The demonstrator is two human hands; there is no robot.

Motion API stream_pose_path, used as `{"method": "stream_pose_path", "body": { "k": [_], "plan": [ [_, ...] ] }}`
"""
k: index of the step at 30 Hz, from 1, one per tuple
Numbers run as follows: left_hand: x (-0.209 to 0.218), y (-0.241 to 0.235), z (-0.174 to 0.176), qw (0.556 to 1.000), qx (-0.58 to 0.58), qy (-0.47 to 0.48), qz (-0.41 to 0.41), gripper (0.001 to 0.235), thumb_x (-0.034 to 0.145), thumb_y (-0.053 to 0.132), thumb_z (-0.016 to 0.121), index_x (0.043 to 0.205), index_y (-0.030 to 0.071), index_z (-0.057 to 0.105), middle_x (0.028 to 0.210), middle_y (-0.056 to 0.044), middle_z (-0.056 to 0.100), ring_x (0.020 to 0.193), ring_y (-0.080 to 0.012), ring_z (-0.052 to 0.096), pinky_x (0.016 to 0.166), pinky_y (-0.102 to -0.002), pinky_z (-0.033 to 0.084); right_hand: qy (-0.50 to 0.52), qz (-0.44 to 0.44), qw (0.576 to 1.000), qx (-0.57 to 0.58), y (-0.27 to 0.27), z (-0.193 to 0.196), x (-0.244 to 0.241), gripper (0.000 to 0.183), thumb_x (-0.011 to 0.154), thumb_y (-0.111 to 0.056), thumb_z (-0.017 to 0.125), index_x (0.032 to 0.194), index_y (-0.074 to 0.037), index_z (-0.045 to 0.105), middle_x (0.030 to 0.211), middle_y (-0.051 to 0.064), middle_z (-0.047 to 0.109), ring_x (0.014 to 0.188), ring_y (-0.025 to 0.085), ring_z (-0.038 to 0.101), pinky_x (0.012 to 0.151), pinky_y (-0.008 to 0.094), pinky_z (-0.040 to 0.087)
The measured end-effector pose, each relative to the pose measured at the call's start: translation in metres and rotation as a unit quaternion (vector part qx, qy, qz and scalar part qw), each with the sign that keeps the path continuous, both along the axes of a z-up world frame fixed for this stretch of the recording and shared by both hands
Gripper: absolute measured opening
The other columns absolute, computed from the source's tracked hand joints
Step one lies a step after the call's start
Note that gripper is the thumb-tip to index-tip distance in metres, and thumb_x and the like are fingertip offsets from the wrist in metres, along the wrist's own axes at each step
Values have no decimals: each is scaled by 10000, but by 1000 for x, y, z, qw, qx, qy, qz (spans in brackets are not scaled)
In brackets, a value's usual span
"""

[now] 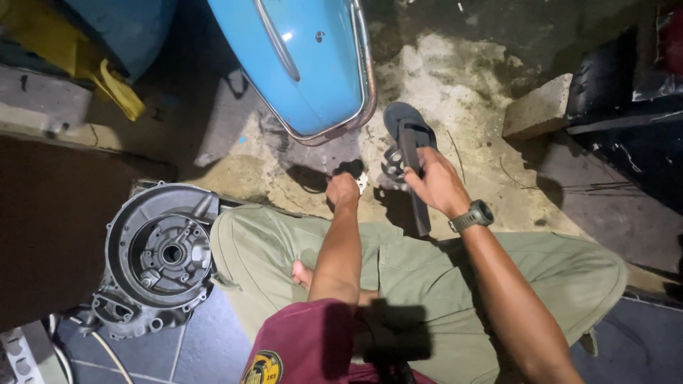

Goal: The person sits on the floor and uses a metal file to smooth the edges of a circular metal part. They rotate the part to work on different sides and occasionally wipe it with a yellow cloth.

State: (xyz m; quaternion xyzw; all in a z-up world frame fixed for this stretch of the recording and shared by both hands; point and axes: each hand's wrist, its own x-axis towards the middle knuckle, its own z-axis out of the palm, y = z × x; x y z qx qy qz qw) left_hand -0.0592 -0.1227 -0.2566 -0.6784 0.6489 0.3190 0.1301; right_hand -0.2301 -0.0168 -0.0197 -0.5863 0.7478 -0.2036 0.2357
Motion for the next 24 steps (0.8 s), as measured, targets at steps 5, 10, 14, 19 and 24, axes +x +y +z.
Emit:
{"method": "stream_pose_path", "body": {
  "k": [5,10,14,19,24],
  "plan": [
    [-4,2,74,999,-9,33,-14,213,942,150,624,1014,21,778,1000,-184,774,1039,-335,743,881,-467,594,-1,-30,1000,1,12,8,-17,487,914,-301,696,1227,62,608,1012,250,666,998,461,686,844,548,553],
    [6,23,189,990,-89,83,-66,230,891,188,646,1019,64,791,1048,-167,774,1067,-324,738,916,-481,588,28,-22,999,-4,30,6,-26,473,912,-273,731,1244,46,619,1001,237,666,1004,446,686,857,551,552],
    [58,62,289,955,-227,157,-109,303,852,191,661,1104,50,751,1080,-143,689,1058,-346,692,920,-505,571,53,-3,998,25,40,12,-27,438,961,-301,701,1201,49,592,1004,279,636,1021,509,658,869,596,526],
    [167,105,353,931,-312,176,-72,333,870,274,716,1152,98,720,990,-117,653,1017,-351,659,870,-484,556,70,50,995,43,43,23,-12,451,939,-347,695,1119,58,611,978,271,647,974,502,687,808,586,546],
    [288,116,349,903,-421,81,31,279,834,246,742,1072,101,747,968,-106,632,866,-325,644,753,-421,518,103,173,980,5,38,74,23,381,828,-211,731,1078,58,630,889,227,673,779,413,624,751,465,510]
  ]
}}
